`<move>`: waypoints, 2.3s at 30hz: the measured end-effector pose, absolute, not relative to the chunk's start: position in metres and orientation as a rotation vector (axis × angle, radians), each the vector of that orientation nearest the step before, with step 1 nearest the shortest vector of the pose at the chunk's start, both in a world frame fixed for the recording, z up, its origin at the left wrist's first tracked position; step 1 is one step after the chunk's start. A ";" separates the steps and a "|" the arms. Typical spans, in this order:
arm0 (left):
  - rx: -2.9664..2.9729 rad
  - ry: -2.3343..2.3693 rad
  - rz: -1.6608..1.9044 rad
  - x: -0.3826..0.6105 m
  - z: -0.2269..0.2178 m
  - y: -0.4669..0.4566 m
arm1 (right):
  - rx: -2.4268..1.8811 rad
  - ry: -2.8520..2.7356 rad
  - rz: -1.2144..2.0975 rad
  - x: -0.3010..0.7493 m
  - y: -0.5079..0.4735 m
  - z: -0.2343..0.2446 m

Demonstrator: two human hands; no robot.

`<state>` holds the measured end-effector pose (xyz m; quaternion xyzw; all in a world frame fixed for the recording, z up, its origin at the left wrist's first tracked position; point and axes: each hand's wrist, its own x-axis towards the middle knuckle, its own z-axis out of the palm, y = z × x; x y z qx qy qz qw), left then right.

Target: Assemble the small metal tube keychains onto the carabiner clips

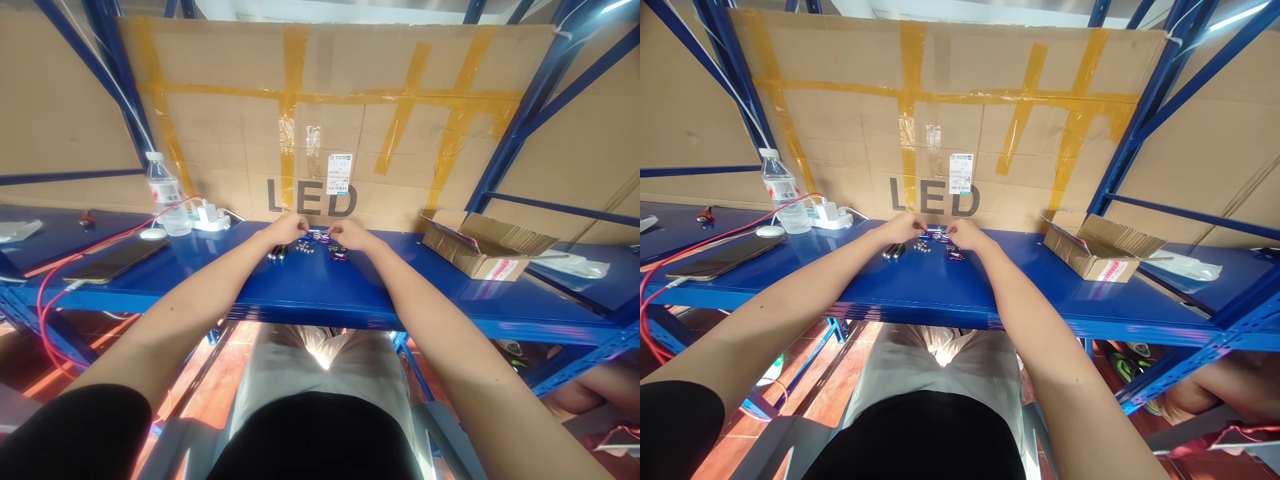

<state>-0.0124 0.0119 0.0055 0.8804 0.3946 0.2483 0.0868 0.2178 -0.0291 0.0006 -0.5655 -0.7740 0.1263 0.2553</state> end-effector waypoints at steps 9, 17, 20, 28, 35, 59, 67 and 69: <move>2.103 0.891 1.248 -0.001 0.016 -0.021 | -1.216 -1.985 0.541 0.212 -0.030 0.001; 2.000 0.814 1.284 -0.001 0.013 -0.020 | -1.065 -1.791 1.021 0.202 -0.047 0.012; 2.022 0.818 1.297 -0.001 0.014 -0.021 | -1.065 -1.750 0.999 0.200 -0.047 0.011; 2.240 0.919 1.198 -0.001 0.008 -0.016 | -1.259 -2.028 0.452 0.202 -0.047 0.010; 2.422 0.909 0.990 0.007 0.001 -0.017 | -1.171 -2.173 0.364 0.199 -0.039 0.002; 2.580 1.050 0.679 0.000 0.002 -0.020 | -1.175 -2.246 0.301 0.204 -0.041 0.005; 2.862 1.095 0.675 0.001 0.006 -0.030 | -1.216 -2.146 0.492 0.197 -0.048 0.007; 2.961 1.167 0.700 0.002 0.006 -0.033 | -1.248 -2.087 0.602 0.196 -0.050 0.008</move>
